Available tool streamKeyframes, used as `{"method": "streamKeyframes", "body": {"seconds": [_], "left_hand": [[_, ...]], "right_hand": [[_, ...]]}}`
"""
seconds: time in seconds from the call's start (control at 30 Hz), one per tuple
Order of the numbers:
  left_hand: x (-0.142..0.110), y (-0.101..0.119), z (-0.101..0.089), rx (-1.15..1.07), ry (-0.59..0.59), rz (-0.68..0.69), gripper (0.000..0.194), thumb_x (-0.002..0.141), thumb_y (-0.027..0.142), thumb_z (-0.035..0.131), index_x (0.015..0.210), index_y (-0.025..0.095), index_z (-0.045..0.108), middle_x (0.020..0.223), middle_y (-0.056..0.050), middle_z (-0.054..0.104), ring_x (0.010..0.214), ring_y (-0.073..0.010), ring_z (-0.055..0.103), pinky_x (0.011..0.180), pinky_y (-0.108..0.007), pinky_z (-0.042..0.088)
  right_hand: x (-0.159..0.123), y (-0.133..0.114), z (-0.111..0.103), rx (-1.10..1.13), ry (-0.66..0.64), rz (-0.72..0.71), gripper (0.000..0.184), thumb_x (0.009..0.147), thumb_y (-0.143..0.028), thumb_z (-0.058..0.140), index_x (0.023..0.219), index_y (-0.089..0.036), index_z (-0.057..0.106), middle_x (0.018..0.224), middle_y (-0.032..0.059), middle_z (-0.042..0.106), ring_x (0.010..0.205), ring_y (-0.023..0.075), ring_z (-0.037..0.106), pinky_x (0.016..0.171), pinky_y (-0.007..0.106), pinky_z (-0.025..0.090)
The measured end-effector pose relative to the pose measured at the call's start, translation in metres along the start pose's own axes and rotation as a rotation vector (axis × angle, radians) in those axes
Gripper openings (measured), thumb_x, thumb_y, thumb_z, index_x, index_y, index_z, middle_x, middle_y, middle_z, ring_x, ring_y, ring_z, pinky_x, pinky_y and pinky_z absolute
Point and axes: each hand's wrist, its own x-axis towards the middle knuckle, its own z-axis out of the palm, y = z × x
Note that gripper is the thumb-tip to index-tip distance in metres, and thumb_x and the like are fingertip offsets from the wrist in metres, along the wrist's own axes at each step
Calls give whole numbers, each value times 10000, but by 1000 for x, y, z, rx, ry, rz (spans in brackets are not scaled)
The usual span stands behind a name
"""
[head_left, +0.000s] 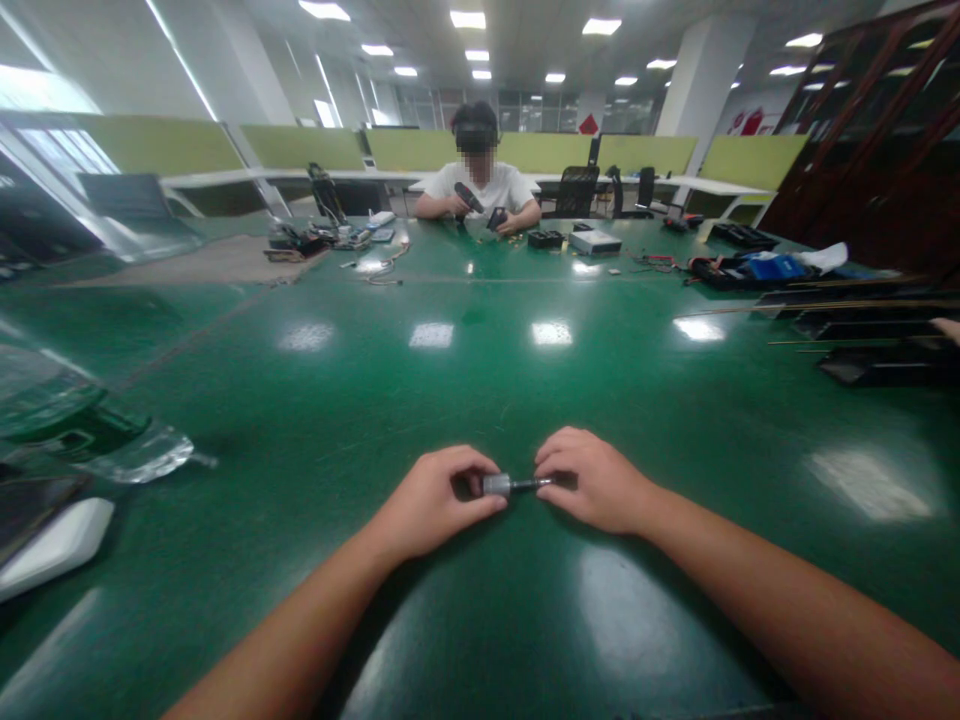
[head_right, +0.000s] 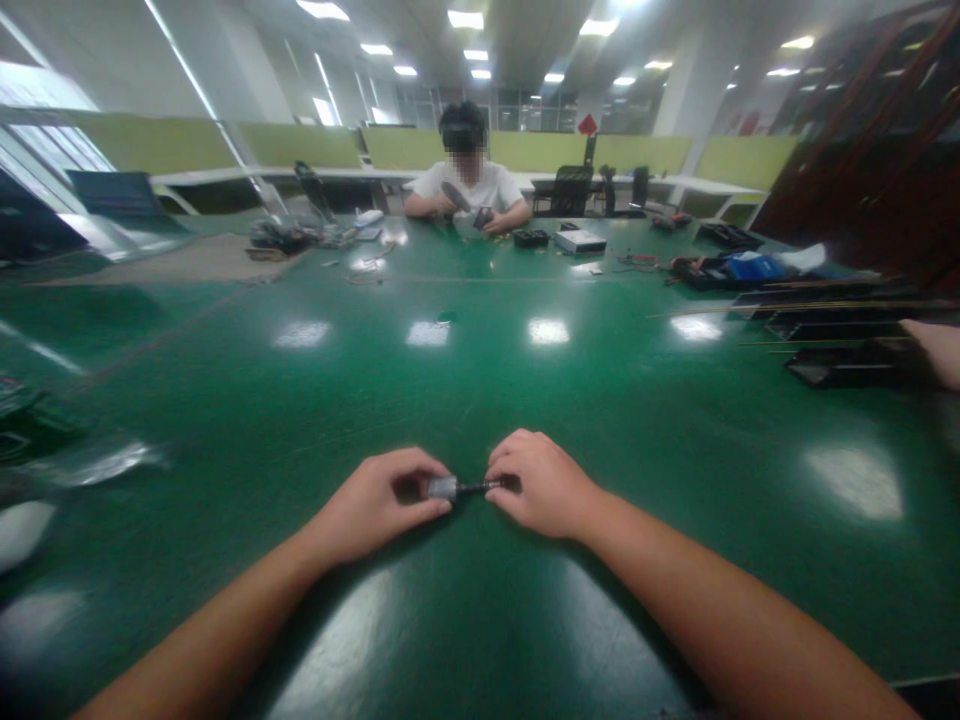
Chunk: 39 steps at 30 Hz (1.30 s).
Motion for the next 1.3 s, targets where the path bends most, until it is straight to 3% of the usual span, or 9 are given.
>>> {"method": "streamKeyframes", "body": {"seconds": [1.3], "left_hand": [[-1, 0, 0, -11, 0, -11, 199, 790, 309, 777, 944, 184, 757, 849, -26, 727, 750, -168, 672, 702, -256, 516]], "right_hand": [[-5, 5, -16, -57, -48, 32, 91, 832, -232, 749, 915, -227, 783, 1039, 65, 728, 1006, 225, 643, 921, 407, 508]]}}
